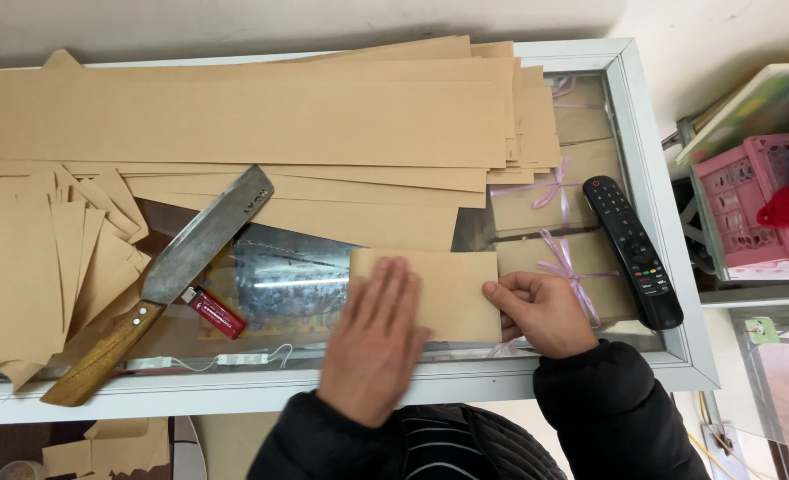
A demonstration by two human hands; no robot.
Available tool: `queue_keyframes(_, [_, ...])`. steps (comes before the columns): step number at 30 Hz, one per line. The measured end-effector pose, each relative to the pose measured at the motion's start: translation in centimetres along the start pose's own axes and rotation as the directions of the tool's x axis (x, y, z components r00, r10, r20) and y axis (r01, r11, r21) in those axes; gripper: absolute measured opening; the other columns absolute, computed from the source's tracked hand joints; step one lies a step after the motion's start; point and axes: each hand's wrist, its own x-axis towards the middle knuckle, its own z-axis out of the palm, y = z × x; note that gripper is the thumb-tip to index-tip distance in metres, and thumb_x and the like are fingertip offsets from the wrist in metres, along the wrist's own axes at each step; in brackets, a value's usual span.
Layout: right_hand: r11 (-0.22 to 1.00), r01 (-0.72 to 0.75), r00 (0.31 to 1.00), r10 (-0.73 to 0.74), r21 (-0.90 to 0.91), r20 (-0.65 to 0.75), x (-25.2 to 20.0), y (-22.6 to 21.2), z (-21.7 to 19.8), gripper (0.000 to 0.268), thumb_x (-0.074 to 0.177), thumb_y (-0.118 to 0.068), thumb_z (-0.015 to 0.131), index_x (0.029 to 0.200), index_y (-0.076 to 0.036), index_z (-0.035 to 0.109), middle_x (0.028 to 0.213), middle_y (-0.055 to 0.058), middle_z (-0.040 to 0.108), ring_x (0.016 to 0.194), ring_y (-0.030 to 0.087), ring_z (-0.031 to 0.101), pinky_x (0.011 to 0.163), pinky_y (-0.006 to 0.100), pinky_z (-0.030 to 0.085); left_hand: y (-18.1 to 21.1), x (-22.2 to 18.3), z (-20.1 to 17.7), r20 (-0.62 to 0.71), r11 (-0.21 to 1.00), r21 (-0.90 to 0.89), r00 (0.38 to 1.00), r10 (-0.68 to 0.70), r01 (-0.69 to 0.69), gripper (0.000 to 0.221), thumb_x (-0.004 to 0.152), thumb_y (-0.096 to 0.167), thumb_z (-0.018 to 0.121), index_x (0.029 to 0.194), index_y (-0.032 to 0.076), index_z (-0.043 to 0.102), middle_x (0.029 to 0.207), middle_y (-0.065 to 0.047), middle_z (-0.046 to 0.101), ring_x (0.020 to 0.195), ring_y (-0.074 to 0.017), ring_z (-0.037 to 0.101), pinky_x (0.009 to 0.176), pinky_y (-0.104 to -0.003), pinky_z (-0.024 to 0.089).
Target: Folding brown paper sheets into wrappers at a workstation, occasionally using a knife to press creases.
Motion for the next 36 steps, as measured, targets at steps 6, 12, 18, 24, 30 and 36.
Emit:
queue_keyframes(6, [0.999, 0.031, 0.999, -0.032, -0.021, -0.010, -0.1, 0.1, -0.1, 0.029, 0.104, -0.019, 0.083, 0.095, 0.008, 0.083, 0.065, 0.016, 0.070, 0.057, 0.025, 0.068, 0.053, 0.041, 0.068, -2.7, -2.9, -1.3, -0.011, 0.972, -0.206, 0.993, -0.117, 0.113, 0.065, 0.124, 0.035, 0.029, 0.181, 0.003, 0.022, 0.192, -0.015, 0.020, 0.178, -0.0298, 0.017, 0.145, -0.045, 0.016])
queue_keyframes(12, [1.000, -0.014, 1.000, 0.014, 0.000, -0.005, 0.0, -0.2, 0.0, 0.030, 0.104, -0.020, 0.081, 0.100, 0.010, 0.083, 0.070, 0.021, 0.075, 0.058, 0.029, 0.072, 0.051, 0.043, 0.066, -2.8, -2.8, -1.6, -0.053, 0.942, -0.305, 0.985, -0.164, 0.141, 0.062, 0.123, 0.028, 0.036, 0.179, 0.004, 0.030, 0.190, -0.015, 0.026, 0.177, -0.0333, 0.024, 0.144, -0.047, 0.024])
queue_keyframes(18, [0.999, -0.025, 1.000, 0.025, -0.020, -0.008, -0.2, -0.4, -0.1, 0.028, 0.105, -0.019, 0.081, 0.100, 0.008, 0.083, 0.070, 0.020, 0.075, 0.058, 0.029, 0.072, 0.052, 0.042, 0.067, -2.8, -2.7, -1.5, -0.039, 0.937, -0.310, 0.983, -0.181, 0.160, 0.061, 0.122, 0.029, 0.036, 0.179, 0.006, 0.033, 0.190, -0.014, 0.027, 0.177, -0.0334, 0.025, 0.142, -0.047, 0.027])
queue_keyframes(24, [0.998, -0.049, 0.999, 0.049, -0.027, -0.001, -0.7, -1.2, 0.0, 0.028, 0.106, -0.019, 0.079, 0.103, 0.008, 0.084, 0.074, 0.021, 0.079, 0.062, 0.031, 0.075, 0.057, 0.044, 0.068, -2.9, -2.7, -1.5, -0.030, 0.942, -0.297, 0.984, -0.173, 0.156, 0.061, 0.122, 0.029, 0.036, 0.179, 0.006, 0.034, 0.190, -0.013, 0.028, 0.177, -0.0335, 0.025, 0.142, -0.047, 0.027])
queue_keyframes(30, [0.997, -0.050, 0.999, 0.049, -0.051, -0.010, -0.7, -1.2, 0.0, 0.028, 0.105, -0.020, 0.080, 0.103, 0.008, 0.084, 0.071, 0.019, 0.076, 0.060, 0.029, 0.072, 0.057, 0.042, 0.068, -2.9, -2.6, -1.7, -0.038, 0.943, -0.295, 0.984, -0.173, 0.154, 0.061, 0.122, 0.028, 0.037, 0.179, 0.006, 0.034, 0.189, -0.013, 0.030, 0.176, -0.0330, 0.026, 0.143, -0.047, 0.026])
queue_keyframes(36, [0.998, -0.052, 0.999, 0.052, -0.030, 0.006, -0.6, -1.1, -0.1, 0.027, 0.107, -0.019, 0.079, 0.101, 0.007, 0.083, 0.074, 0.021, 0.079, 0.061, 0.031, 0.075, 0.058, 0.042, 0.067, -2.8, -2.6, -1.5, -0.022, 0.944, -0.285, 0.984, -0.179, 0.165, 0.061, 0.122, 0.029, 0.036, 0.179, 0.008, 0.034, 0.190, -0.012, 0.029, 0.176, -0.0320, 0.026, 0.143, -0.046, 0.024])
